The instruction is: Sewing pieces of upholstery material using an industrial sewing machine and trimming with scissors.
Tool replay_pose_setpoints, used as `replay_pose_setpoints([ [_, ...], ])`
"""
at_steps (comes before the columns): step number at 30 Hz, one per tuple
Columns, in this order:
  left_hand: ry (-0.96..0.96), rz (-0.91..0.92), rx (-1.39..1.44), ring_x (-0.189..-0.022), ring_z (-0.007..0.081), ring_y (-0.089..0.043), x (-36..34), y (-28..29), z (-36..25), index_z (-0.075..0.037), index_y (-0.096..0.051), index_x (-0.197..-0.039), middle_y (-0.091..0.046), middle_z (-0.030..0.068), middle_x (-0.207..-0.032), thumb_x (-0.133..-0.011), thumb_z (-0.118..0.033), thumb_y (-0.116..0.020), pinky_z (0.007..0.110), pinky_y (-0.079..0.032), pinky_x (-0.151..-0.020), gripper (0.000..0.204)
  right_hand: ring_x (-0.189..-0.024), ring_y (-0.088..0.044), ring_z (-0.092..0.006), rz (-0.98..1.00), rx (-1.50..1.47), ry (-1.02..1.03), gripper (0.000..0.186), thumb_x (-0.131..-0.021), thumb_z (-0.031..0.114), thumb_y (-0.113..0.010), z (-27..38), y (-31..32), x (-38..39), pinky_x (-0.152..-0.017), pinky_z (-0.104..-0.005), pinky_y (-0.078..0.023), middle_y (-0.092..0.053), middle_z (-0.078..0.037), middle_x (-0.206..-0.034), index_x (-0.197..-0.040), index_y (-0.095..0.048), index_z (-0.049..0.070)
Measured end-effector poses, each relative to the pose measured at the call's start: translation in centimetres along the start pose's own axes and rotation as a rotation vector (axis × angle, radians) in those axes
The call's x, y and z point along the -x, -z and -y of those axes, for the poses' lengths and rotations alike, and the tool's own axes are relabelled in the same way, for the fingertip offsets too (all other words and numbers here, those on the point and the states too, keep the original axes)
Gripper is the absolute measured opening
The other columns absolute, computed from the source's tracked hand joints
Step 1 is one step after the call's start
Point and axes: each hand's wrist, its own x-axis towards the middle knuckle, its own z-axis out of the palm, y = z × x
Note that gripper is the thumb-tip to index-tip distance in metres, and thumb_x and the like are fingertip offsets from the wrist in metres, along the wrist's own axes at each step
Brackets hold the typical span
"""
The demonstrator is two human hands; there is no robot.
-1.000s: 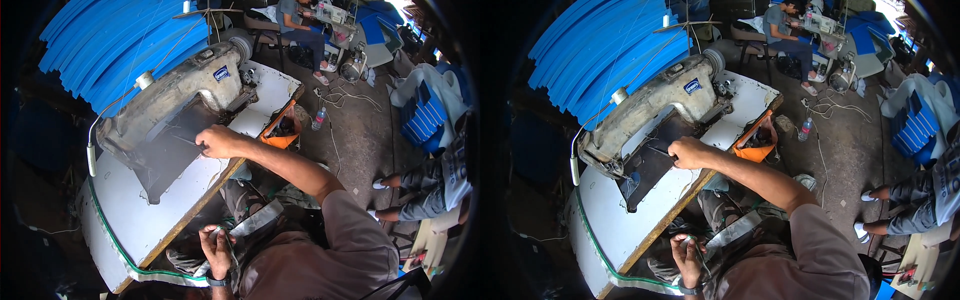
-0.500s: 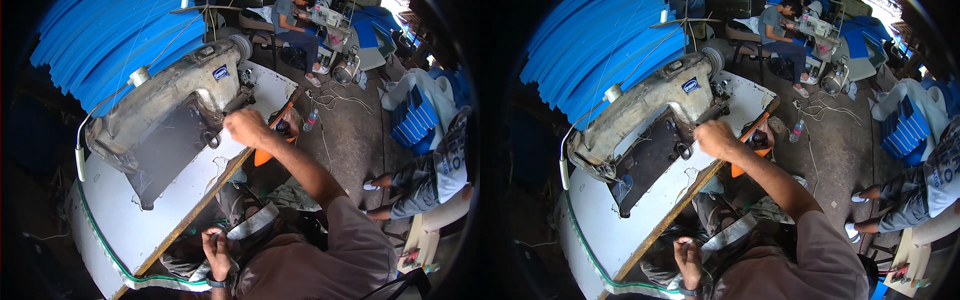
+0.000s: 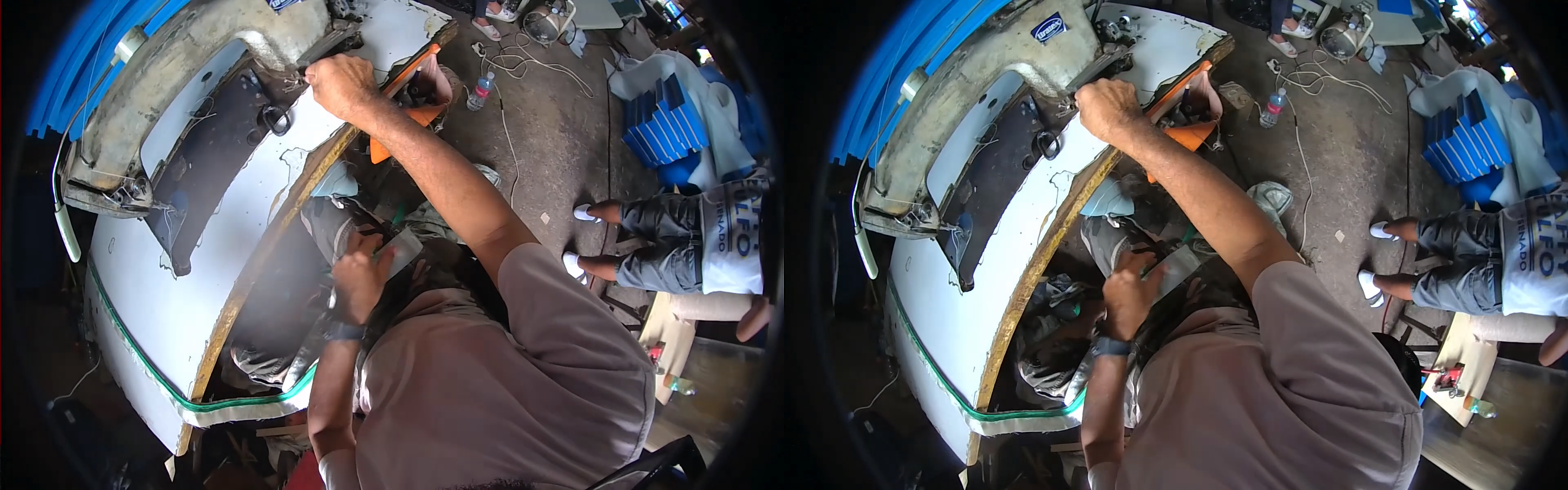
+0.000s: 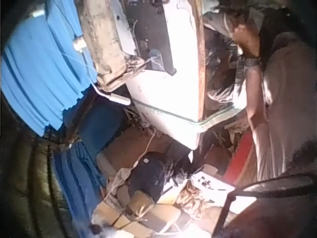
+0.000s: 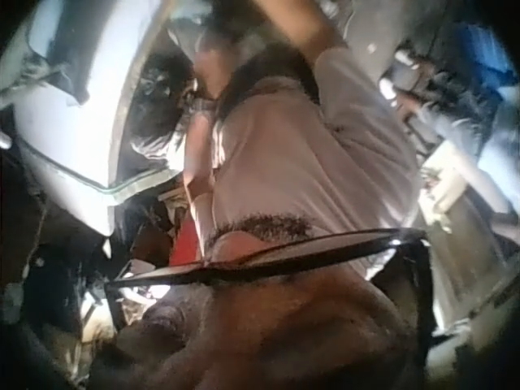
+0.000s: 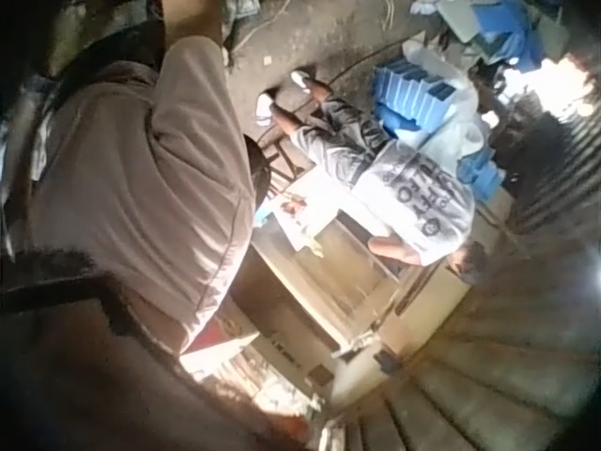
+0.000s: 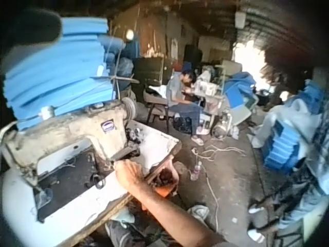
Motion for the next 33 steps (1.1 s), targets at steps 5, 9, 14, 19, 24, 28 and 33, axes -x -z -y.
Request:
replay_pose_setpoints([
  [5,0.000,0.133,-0.042,-0.086,0.0381,-0.070,2.2,-1.4,0.7,-0.007,-0.069,-0.102,-0.068,0.0141,-0.109,-0.085,-0.018,-0.076,0.048,-0.057,-0.071,0.022,-0.077,-0.076,-0.0343,0.027,-0.002,0.020,0.012,-0.093,0.016,-0.068,0.2,0.0,0.5,-0.074,-0.0499,-0.060,-0.076,-0.015,-0.084,-0.096,-0.078,0.012],
  [9,0.189,0.458,-0.012,-0.091,0.0428,-0.068,7.6,5.6,1.6,-0.005,-0.067,-0.103,-0.070,0.0182,-0.103,-0.084,-0.018,-0.075,0.051,-0.055,-0.075,0.024,-0.079,-0.076,-0.0349,-0.040,0.011,0.070,0.012,-0.093,0.016,-0.068,-0.1,-0.3,0.8,-0.074,-0.0490,-0.061,-0.076,-0.016,-0.085,-0.098,-0.077,0.009],
  [14,0.317,0.462,0.006,-0.097,0.0406,-0.069,9.5,8.3,1.4,-0.007,-0.070,-0.112,-0.071,0.0180,-0.105,-0.084,-0.031,-0.081,0.048,-0.055,-0.083,0.039,-0.079,-0.075,-0.0329,-0.049,0.080,0.071,0.023,-0.103,0.026,-0.062,-0.3,1.1,1.8,-0.071,-0.0492,-0.059,-0.074,-0.015,-0.084,-0.098,-0.069,0.005],
  [19,0.046,0.029,-0.268,-0.076,0.0340,-0.074,3.6,3.6,-2.2,-0.009,-0.068,-0.119,-0.072,0.0107,-0.108,-0.090,-0.055,-0.073,0.041,-0.057,-0.060,0.054,-0.072,-0.074,-0.0303,0.125,0.055,0.080,0.029,-0.107,0.025,-0.056,0.9,1.4,1.2,-0.068,-0.0469,-0.060,-0.071,-0.017,-0.077,-0.103,-0.065,-0.002],
  [24,-0.021,0.194,-0.253,-0.091,0.0350,-0.074,0.7,-5.9,-0.7,-0.009,-0.064,-0.115,-0.070,0.0150,-0.111,-0.088,-0.032,-0.075,0.049,-0.058,-0.072,0.037,-0.083,-0.073,-0.0418,0.177,0.013,0.136,0.019,-0.104,0.013,-0.053,1.4,2.7,1.2,-0.073,-0.0512,-0.059,-0.071,-0.025,-0.085,-0.106,-0.060,-0.004],
  [28,0.078,0.132,-0.007,-0.093,0.0412,-0.071,2.6,-3.6,0.6,-0.010,-0.067,-0.117,-0.073,0.0175,-0.106,-0.091,-0.023,-0.074,0.050,-0.056,-0.077,0.031,-0.084,-0.066,-0.0446,0.091,-0.441,0.275,0.011,-0.099,0.010,-0.056,-1.2,3.5,4.9,-0.073,-0.0511,-0.053,-0.064,-0.023,-0.088,-0.109,-0.057,0.003],
  [33,0.005,0.003,0.263,-0.083,0.0345,-0.069,6.3,5.8,1.6,-0.003,-0.070,-0.098,-0.070,0.0161,-0.092,-0.082,-0.003,-0.081,0.042,-0.053,-0.074,0.020,-0.094,-0.063,-0.0294,0.610,-1.008,0.620,0.014,-0.098,0.012,-0.062,3.6,6.5,17.2,-0.083,-0.0442,-0.051,-0.062,-0.015,-0.095,-0.090,-0.067,0.001],
])
